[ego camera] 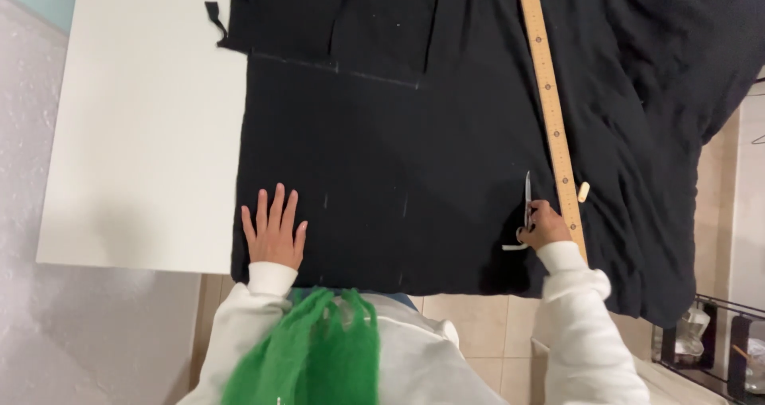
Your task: The person measures a piece of black fabric on a white table using a wooden ruler and chalk to mark lines. They then use scissors to cut the fabric along the marked lines, separating a rectangular section from the main piece.
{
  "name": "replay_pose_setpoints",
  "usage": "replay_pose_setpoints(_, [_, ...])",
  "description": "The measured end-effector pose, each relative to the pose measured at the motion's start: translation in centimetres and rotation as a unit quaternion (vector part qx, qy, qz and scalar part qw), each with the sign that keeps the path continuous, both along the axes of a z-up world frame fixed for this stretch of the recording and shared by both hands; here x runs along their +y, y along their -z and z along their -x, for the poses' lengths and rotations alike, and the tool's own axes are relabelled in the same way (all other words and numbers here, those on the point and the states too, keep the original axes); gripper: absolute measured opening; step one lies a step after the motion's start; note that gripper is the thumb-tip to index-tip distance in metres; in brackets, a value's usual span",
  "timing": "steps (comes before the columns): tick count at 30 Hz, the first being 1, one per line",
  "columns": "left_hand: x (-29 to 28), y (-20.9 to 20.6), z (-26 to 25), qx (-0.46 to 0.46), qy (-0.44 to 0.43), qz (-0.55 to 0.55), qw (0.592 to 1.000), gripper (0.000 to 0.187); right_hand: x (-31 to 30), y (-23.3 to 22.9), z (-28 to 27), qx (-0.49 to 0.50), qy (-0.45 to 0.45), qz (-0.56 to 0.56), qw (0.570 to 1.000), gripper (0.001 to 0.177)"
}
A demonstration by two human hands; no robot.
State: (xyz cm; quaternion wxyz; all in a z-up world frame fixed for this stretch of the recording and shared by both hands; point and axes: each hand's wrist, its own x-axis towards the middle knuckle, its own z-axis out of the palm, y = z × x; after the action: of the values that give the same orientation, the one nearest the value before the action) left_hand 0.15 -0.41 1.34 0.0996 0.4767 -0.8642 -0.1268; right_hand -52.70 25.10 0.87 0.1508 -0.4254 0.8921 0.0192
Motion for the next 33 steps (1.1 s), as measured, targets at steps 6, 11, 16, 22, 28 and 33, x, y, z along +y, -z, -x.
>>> replay_pose_setpoints(6, [-3.3,-1.4,1.3,0.031,0.003,-0.044,0.999,0.050,1.6,-1.5,0.8,-0.088,0.034,-0.016,0.995,0.065])
replay_pose_setpoints(11, [-7.0,-1.6,4.2,0.066,0.055,-0.044,0.995,0.052,-0.3,-2.9,-2.5,-0.168,0.071,0.099,0.978,0.056])
replay_pose_setpoints(16, [-6.4,-0.6,4.7,0.041,0.085,-0.033,0.995,0.061,-2.5,-4.6,-11.7,-0.286,0.146,0.115,0.940,0.048])
replay_pose_setpoints(22, [-4.1,0.3,2.7,-0.007,0.070,-0.042,0.997,0.067,-1.5,-1.4,-20.9,-0.411,0.242,0.147,0.867,0.040])
replay_pose_setpoints(28, [-2.4,0.3,0.7,0.011,0.042,-0.027,0.999,0.067,-1.5,-2.2,-25.3,-0.418,0.268,0.214,0.841,0.036])
replay_pose_setpoints(33, [-3.4,0.2,-1.3,0.016,-0.019,0.014,1.000,0.066,-1.8,-1.8,-20.9,-0.279,0.207,0.311,0.885,0.036])
